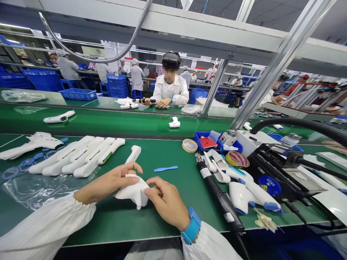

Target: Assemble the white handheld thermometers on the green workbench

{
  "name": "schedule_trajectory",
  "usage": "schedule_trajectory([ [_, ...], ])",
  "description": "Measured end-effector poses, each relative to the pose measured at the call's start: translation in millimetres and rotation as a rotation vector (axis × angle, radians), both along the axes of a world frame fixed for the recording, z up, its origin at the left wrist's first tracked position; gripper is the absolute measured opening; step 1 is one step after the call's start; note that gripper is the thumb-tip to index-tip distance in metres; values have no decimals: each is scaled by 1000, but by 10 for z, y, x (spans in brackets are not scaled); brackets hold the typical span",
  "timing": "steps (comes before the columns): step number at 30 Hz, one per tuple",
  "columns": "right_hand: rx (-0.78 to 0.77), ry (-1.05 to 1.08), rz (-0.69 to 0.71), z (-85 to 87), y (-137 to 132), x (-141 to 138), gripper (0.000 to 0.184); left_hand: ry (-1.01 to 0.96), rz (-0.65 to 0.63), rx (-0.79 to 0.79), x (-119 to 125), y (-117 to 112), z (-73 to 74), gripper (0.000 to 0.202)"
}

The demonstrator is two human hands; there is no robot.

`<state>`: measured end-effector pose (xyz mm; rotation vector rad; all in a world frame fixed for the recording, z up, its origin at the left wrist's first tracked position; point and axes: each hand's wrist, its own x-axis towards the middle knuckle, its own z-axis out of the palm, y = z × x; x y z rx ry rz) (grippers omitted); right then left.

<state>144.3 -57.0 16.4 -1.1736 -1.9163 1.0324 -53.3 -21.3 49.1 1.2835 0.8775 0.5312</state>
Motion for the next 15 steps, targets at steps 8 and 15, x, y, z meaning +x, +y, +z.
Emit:
schedule_trajectory([
  [8, -511, 659, 188, -124, -60, -191, 47, -201, 50, -84, 238, -124, -296, 21],
  [15, -223, 372, -43, -42, -33, -200, 30, 43, 362, 399, 122, -282, -188, 20],
])
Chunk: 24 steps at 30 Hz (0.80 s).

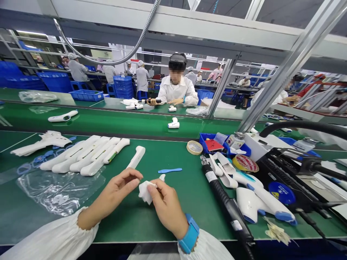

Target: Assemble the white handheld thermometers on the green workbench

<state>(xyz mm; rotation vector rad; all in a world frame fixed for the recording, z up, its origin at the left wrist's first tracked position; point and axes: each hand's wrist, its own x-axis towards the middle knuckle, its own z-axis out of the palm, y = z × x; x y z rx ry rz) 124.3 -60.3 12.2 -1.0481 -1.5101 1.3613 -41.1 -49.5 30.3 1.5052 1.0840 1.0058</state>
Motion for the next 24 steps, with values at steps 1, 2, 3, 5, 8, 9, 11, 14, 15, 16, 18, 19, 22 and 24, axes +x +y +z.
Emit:
schedule_trajectory([
  [1, 65, -92, -29, 11, -3, 6, 28, 37, 1, 19, -12, -18, 12, 21],
  [2, 112, -164, -44, 17, -8, 9, 27, 70, -3, 24, -18, -31, 19, 20],
  [3, 138, -215, -48, 20, -14, 10, 26, 100, -6, 24, -18, -40, 21, 19],
  [5, 152, -264, -43, 15, -28, 7, 26, 130, -10, 19, -7, -44, 15, 19],
  [8, 124, -233, -36, 2, -38, -9, 26, 90, -21, -22, 23, -30, -5, 19],
  [9, 109, -200, -33, -2, -37, -18, 27, 57, -29, -47, 38, -27, -15, 19],
  [11, 42, -114, -1, -13, -31, -44, 31, -10, -36, -98, 77, -31, -43, 19],
  [14, -155, 35, 107, -40, -14, -85, 37, 41, 49, -59, 133, -61, -97, 20],
  [15, -214, 74, 138, -50, -7, -93, 39, 111, 91, -12, 137, -70, -109, 21],
  [16, -253, 105, 158, -58, 1, -95, 39, 188, 115, 36, 125, -73, -113, 22],
  [18, -279, 127, 164, -61, 19, -78, 37, 308, 77, 122, 44, -50, -94, 23],
  [19, -277, 118, 156, -54, 32, -60, 36, 351, 32, 162, -26, -17, -75, 23],
  [22, -248, 51, 116, -7, 83, 10, 36, 567, -17, 393, -305, 167, -29, 35],
  [24, -217, 4, 105, 22, 129, 42, 37, 869, 5, 615, -475, 340, -41, 50],
])
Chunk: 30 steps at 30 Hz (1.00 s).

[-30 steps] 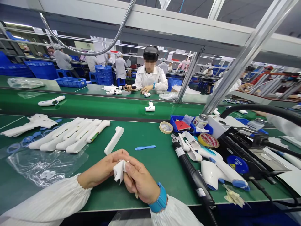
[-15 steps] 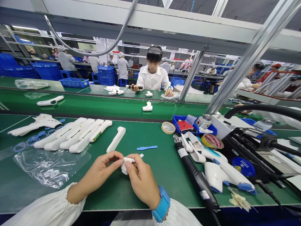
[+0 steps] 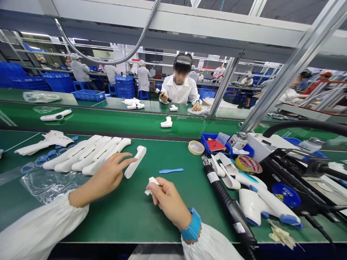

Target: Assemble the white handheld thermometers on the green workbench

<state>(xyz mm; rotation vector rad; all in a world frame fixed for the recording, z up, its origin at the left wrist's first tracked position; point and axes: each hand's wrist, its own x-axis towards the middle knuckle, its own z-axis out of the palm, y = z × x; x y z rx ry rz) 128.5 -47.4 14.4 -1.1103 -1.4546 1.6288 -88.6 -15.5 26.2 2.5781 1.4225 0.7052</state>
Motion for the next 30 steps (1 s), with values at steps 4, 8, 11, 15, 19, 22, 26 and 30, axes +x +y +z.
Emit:
schedule_trajectory([
  [4, 75, -56, 4, -20, 87, -3, 36, 419, -261, 134, -124, 341, -71, 58],
  [8, 144, -113, -54, -45, 128, 15, 36, 364, -398, 81, -20, 502, 15, 36],
  [11, 210, -160, -99, 47, 159, 94, 38, 40, -292, -95, 100, 434, 157, 22],
  [15, 349, -234, -115, 275, 266, 165, 39, -627, -137, -570, 247, 239, 216, 26],
  [19, 525, -378, -131, 457, 403, 77, 35, -1002, -217, -860, 322, 163, 105, 33],
  [22, 657, -544, -135, 496, 456, -59, 30, -1130, -212, -904, 329, 167, 17, 29],
  [26, 839, -681, -138, 455, 431, -205, 25, -1198, -146, -829, 321, 150, -30, 38],
  [30, 969, -718, -136, 428, 364, -248, 21, -1163, -114, -819, 321, 118, -16, 49],
])
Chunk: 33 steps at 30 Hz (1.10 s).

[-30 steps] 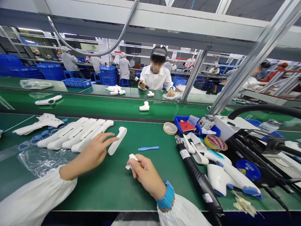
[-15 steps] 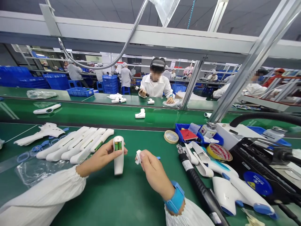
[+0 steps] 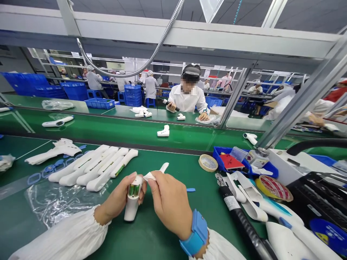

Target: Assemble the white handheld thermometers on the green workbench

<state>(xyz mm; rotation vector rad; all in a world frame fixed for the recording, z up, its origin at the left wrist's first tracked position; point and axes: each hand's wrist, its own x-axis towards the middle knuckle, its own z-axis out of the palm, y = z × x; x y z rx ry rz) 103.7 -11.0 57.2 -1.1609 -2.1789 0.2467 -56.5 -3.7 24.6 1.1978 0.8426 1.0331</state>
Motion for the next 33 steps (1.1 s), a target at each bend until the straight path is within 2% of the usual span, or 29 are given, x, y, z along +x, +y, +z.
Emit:
schedule_trajectory([
  [5, 104, -78, 24, 20, -48, -14, 22, -33, 42, 45, 11, -38, -7, 43],
  [12, 243, -201, 16, 99, -65, -50, 25, 47, 92, 49, 52, -100, -19, 44],
  [19, 453, -321, -4, 134, -91, -44, 22, 101, 129, 107, 77, -131, 53, 46],
  [24, 489, -406, 39, 134, -94, 10, 25, 159, 163, 179, 117, -175, 100, 45],
  [33, 548, -614, 80, 132, -77, 114, 36, 227, 155, 280, 157, -169, 83, 45],
])
